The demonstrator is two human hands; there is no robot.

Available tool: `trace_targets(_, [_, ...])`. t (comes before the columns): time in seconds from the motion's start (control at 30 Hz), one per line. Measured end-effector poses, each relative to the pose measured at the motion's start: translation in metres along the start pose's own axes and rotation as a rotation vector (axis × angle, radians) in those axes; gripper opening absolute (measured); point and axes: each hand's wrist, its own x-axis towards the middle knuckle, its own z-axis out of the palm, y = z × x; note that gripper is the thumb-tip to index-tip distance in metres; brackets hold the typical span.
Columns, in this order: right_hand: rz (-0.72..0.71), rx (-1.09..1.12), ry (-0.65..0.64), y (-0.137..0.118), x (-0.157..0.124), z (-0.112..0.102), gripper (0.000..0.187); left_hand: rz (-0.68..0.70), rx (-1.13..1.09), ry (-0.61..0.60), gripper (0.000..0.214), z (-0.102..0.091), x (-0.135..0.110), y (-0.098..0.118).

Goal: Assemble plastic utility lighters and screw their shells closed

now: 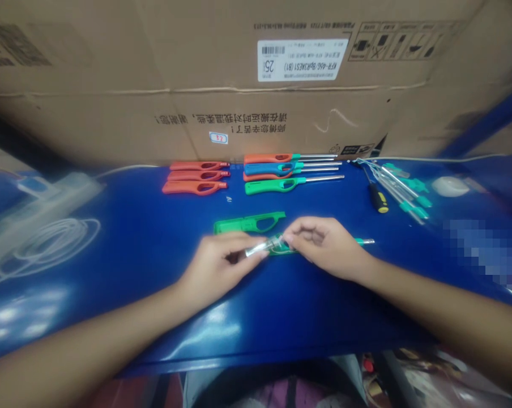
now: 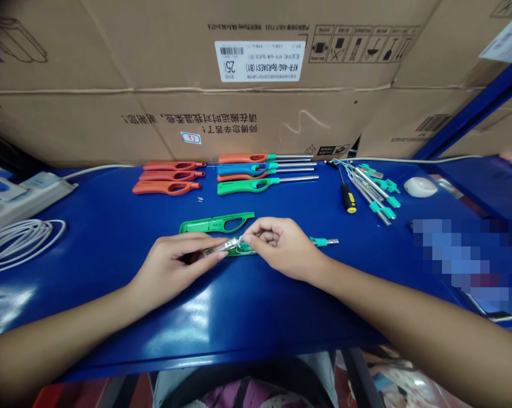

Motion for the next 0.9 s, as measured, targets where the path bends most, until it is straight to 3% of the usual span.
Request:
trace_targets(0.6, [0.025,0.034,-0.027,-0.0058,-0.0015,0.0011,0.026,-0.059,-0.031,0.011,0.019,0.0021,0.0000,0.0010])
trace_targets(0.9, [0.023,0.019,-0.053,-0.0037,0.0005,-0.0004,0.025,0.009,-0.021,0.005,0.019,0.0031,0.0012,0.0031])
